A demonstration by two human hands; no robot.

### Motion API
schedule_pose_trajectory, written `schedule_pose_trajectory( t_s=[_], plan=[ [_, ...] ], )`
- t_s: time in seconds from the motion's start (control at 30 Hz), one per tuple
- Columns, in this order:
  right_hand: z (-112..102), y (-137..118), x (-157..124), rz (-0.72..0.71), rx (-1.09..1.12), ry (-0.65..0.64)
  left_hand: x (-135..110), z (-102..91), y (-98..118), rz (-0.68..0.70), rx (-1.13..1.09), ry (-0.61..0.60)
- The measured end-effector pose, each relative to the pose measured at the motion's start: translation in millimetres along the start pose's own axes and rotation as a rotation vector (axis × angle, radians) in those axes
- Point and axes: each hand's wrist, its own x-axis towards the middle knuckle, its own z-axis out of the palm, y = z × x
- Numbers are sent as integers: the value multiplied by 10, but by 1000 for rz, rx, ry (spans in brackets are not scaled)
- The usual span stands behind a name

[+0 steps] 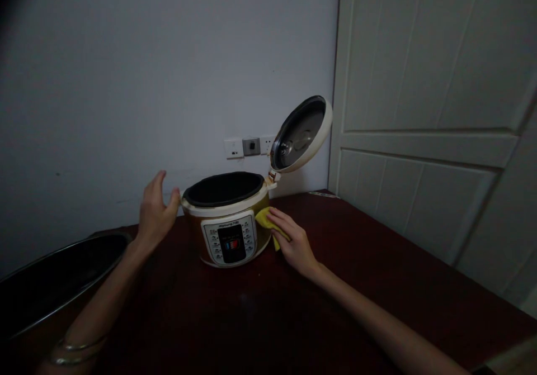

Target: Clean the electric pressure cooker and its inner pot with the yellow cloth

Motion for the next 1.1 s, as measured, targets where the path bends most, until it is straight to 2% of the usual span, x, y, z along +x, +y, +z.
schedule_pose_trajectory(
  t_s=[0.07, 0.13, 0.17, 0.23, 0.3, 0.43, 0.57, 0.67, 0.83, 0.97, 1.1],
  plan=[
    [40, 25, 38, -1, -14, 21, -76, -117, 260, 273, -46, 5],
    [99, 49, 91, -27, -36, 33, -202, -175, 441, 545, -98, -126],
    [132, 58, 123, -51, -49, 24, -276, -181, 491, 646, -119, -188],
    [200, 70, 193, -108, -79, -9, -429, -155, 514, 750, -139, -258],
    [258, 76, 261, -137, -105, -10, -561, -107, 460, 767, -141, -291],
    [318, 101, 353, -104, -101, 69, -731, -44, 284, 792, -131, -310],
    [339, 191, 298, -139, -107, 69, -837, -4, 168, 834, -138, -304],
    [355, 279, 120, -160, -159, 24, -897, 52, 116, 841, -156, -309],
    [348, 319, -111, -136, -181, -127, -959, 128, 66, 833, -179, -311],
    [323, 266, 85, -152, -168, -35, -983, 142, 42, 830, -178, -320],
    [304, 230, 272, -231, -185, 35, -976, 139, 37, 831, -175, -340]
  ],
)
